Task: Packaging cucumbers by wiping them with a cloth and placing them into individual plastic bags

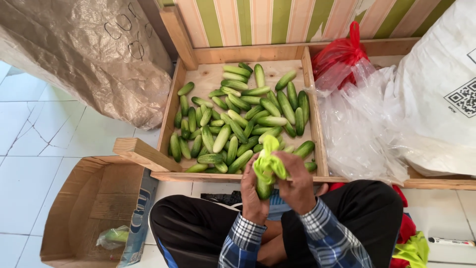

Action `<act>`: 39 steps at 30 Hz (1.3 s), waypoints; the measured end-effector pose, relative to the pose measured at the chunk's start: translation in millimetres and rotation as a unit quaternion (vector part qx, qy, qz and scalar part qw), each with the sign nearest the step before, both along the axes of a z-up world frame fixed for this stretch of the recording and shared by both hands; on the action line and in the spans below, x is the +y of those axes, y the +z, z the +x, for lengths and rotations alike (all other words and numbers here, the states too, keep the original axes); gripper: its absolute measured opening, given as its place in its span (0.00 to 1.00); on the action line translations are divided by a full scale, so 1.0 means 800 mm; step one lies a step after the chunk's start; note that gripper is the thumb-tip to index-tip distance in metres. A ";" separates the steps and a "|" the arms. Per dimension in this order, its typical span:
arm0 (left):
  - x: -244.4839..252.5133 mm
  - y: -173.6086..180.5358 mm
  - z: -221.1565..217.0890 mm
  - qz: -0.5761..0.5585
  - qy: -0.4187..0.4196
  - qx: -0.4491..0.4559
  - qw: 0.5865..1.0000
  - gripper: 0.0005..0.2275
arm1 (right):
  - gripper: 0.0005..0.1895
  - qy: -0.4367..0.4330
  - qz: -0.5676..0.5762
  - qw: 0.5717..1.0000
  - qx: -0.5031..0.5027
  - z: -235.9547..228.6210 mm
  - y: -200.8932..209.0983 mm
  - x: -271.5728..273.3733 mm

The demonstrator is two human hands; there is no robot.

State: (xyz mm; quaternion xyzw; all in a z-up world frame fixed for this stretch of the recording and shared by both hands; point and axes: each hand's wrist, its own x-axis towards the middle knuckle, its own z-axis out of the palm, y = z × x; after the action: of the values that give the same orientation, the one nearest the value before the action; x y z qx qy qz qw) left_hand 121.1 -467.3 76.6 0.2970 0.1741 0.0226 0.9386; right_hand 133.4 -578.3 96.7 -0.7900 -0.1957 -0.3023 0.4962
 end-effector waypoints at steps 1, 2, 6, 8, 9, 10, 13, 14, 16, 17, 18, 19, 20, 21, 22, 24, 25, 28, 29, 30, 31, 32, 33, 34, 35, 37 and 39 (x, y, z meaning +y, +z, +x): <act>0.010 -0.019 0.006 -0.001 0.004 0.001 1.000 0.19 | 0.16 0.004 -0.001 1.000 0.001 -0.023 -0.003 0.010; 0.019 -0.039 0.013 0.010 -0.004 0.000 1.000 0.19 | 0.16 0.021 -0.029 0.999 -0.027 -0.047 -0.007 0.019; 0.019 -0.038 0.009 -0.034 -0.036 0.007 0.999 0.22 | 0.21 0.017 -0.060 0.995 -0.084 -0.070 -0.019 0.016; 0.004 -0.027 0.002 -0.026 -0.029 0.012 0.999 0.18 | 0.19 -0.019 -0.047 0.996 -0.066 -0.035 -0.008 0.005; -0.005 -0.021 0.001 -0.020 -0.023 0.011 0.999 0.15 | 0.17 -0.055 -0.038 0.996 -0.054 -0.015 -0.002 -0.003; -0.007 -0.021 -0.004 -0.019 -0.028 0.013 0.999 0.15 | 0.17 -0.061 -0.038 0.996 -0.051 -0.011 0.003 -0.008; -0.011 -0.014 0.008 0.006 -0.043 0.030 0.999 0.14 | 0.14 -0.023 0.023 0.999 -0.039 0.001 0.017 -0.012; -0.009 -0.011 0.014 -0.009 -0.029 0.027 0.999 0.14 | 0.14 -0.017 -0.005 0.998 -0.056 -0.010 0.014 -0.007; -0.002 -0.012 0.022 -0.025 -0.013 0.028 0.999 0.14 | 0.15 -0.007 -0.034 0.997 -0.070 -0.041 0.001 0.004; 0.002 -0.016 0.026 -0.014 -0.015 0.032 0.999 0.14 | 0.17 0.013 -0.026 0.997 -0.075 -0.059 -0.007 0.008; 0.006 -0.020 0.030 -0.003 -0.017 0.036 0.999 0.14 | 0.20 0.033 -0.017 0.996 -0.080 -0.076 -0.016 0.012; 0.001 -0.017 0.028 -0.003 -0.018 0.035 0.999 0.14 | 0.20 0.033 -0.017 0.996 -0.081 -0.068 -0.015 0.009; -0.004 -0.014 0.026 -0.028 -0.024 0.034 0.999 0.14 | 0.19 0.013 -0.028 0.997 -0.071 -0.060 -0.014 0.005; -0.009 -0.012 0.019 -0.052 -0.034 0.037 0.997 0.13 | 0.18 -0.010 -0.039 0.998 -0.058 -0.058 -0.014 0.001; -0.013 -0.018 0.015 -0.051 -0.037 0.041 0.997 0.13 | 0.18 -0.013 -0.038 0.998 -0.054 -0.040 -0.013 -0.006; -0.021 -0.026 0.013 -0.014 -0.043 0.047 0.998 0.14 | 0.16 -0.046 -0.013 0.998 -0.049 0.001 -0.009 -0.023; -0.025 -0.028 0.017 -0.015 -0.043 0.044 0.998 0.14 | 0.16 -0.046 -0.014 0.997 -0.052 0.009 -0.005 -0.027; -0.028 -0.030 0.020 -0.006 -0.023 0.049 0.999 0.13 | 0.14 -0.008 0.032 0.999 -0.009 0.009 -0.005 -0.027; -0.026 -0.027 0.022 -0.015 -0.008 0.058 0.998 0.12 | 0.14 -0.008 -0.004 1.000 -0.016 -0.004 -0.011 -0.023; -0.025 -0.024 0.024 -0.024 0.007 0.066 0.998 0.11 | 0.15 -0.008 -0.040 0.999 -0.024 -0.016 -0.017 -0.019; -0.019 -0.014 0.023 -0.026 0.008 0.067 0.997 0.11 | 0.15 -0.006 -0.042 0.999 -0.023 -0.031 -0.018 -0.018; -0.014 -0.005 0.023 -0.009 -0.001 0.061 0.998 0.08 | 0.16 0.046 -0.074 0.996 -0.025 -0.046 -0.019 -0.018; -0.008 0.005 0.023 0.009 -0.012 0.054 0.998 0.07 | 0.17 0.097 -0.104 0.989 -0.028 -0.060 -0.020 -0.018; -0.010 0.007 0.022 0.008 -0.012 0.055 0.998 0.07 | 0.17 0.097 -0.105 0.989 -0.027 -0.050 -0.023 -0.018; -0.010 0.009 0.018 -0.024 -0.047 0.033 0.998 0.07 | 0.17 0.064 -0.092 0.993 -0.032 -0.043 -0.026 -0.018; -0.016 -0.002 0.011 -0.056 -0.086 0.014 0.995 0.08 | 0.18 0.026 -0.079 0.996 -0.035 -0.025 -0.023 -0.021; -0.027 -0.025 0.011 -0.015 -0.047 0.015 0.999 0.12 | 0.16 -0.029 -0.044 0.998 0.045 0.005 -0.009 -0.028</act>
State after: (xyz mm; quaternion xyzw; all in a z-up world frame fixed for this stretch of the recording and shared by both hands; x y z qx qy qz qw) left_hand 129.9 -488.7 56.5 0.2912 0.1749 -0.0284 0.9401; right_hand 137.3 -600.5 89.7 -0.8292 -0.1630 -0.2721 0.4603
